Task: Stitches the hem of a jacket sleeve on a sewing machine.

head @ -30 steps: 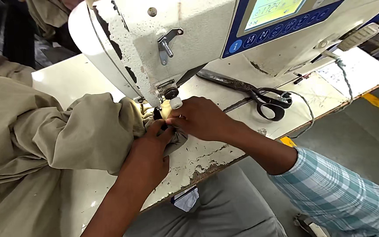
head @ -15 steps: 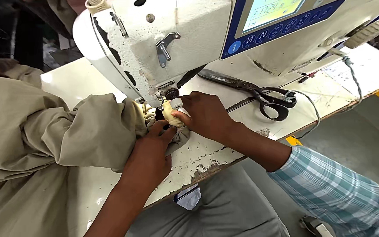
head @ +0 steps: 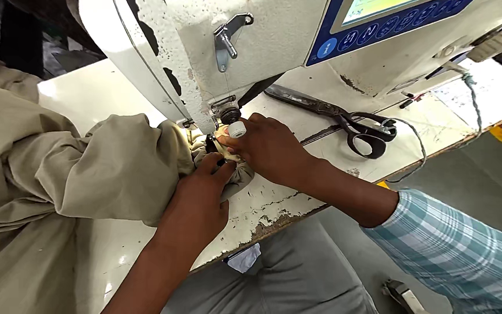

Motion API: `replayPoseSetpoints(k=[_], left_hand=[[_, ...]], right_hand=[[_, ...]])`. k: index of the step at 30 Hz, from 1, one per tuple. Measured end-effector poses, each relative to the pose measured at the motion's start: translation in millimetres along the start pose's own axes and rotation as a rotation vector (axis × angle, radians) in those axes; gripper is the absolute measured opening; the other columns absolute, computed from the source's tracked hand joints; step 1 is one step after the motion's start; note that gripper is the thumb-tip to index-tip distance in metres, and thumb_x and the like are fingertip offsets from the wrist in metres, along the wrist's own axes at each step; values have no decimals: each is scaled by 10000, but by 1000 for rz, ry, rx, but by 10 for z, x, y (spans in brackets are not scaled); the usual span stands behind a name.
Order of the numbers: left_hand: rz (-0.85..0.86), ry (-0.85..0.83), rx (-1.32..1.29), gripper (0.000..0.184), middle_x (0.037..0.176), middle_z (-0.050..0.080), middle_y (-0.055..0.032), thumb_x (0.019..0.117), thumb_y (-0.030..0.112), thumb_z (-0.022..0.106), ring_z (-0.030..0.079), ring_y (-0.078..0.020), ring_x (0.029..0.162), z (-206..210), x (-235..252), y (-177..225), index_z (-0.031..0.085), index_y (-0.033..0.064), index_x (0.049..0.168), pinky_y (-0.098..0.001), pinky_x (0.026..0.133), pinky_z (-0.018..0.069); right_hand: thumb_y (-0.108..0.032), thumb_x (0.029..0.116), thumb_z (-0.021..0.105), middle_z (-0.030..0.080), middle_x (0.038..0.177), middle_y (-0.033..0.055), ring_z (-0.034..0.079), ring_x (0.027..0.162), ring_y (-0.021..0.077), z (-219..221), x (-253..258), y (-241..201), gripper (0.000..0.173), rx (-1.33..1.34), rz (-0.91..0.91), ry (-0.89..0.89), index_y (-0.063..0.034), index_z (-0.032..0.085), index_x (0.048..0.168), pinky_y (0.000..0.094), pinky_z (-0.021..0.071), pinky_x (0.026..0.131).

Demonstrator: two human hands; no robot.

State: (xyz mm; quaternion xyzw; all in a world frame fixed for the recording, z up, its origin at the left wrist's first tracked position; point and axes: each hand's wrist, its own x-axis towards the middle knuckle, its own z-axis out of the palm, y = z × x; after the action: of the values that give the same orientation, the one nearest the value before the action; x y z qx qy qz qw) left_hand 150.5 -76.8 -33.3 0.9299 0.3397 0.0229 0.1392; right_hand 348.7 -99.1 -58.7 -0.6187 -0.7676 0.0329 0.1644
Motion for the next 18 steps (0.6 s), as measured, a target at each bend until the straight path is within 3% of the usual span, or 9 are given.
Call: replayPoseSetpoints(k=[4, 9, 11, 14, 18], left_hand=[[-5, -16, -14, 639, 1414, 579, -90, 686, 23, 836, 637, -174, 706, -3, 2, -31, 714, 164, 1297, -360, 569, 547], [30, -10, -18, 632, 1385, 597, -95, 685, 31, 835, 632, -173, 694, -27, 56, -122, 717, 156, 1293, -369, 571, 549], [50, 3, -12, 623, 1356, 615, -101, 678, 27, 819, 636, -178, 700, -43, 104, -178, 720, 150, 1281, -369, 567, 547], [77, 11, 7, 593, 1350, 630, -94, 696, 23, 815, 673, -199, 781, -73, 181, -255, 719, 145, 1268, -382, 611, 565], [91, 45, -4, 578, 1309, 654, -91, 697, 15, 808, 697, -249, 893, -77, 220, -298, 721, 126, 1257, -453, 664, 585]], right_hand=[[-302, 1066, 521, 642, 1098, 57, 598, 938, 260, -47, 27, -27, 290, -8, -11, -35, -215, 747, 1226, 394, 458, 681], [-334, 1060, 529, 647, 1130, 65, 615, 938, 251, 49, 62, -31, 290, 7, 17, 30, -215, 761, 1186, 391, 476, 702], [-313, 1054, 531, 646, 1126, 79, 620, 917, 262, 111, 79, -22, 272, 1, 14, 100, -187, 764, 1118, 402, 476, 697], [-252, 1021, 584, 670, 1052, 100, 640, 878, 282, 156, 127, -22, 229, -2, 6, 194, -117, 766, 993, 426, 477, 677], [-228, 1007, 593, 677, 1027, 106, 640, 925, 297, 101, 203, -33, 220, 13, 48, 121, -89, 746, 933, 445, 476, 703]])
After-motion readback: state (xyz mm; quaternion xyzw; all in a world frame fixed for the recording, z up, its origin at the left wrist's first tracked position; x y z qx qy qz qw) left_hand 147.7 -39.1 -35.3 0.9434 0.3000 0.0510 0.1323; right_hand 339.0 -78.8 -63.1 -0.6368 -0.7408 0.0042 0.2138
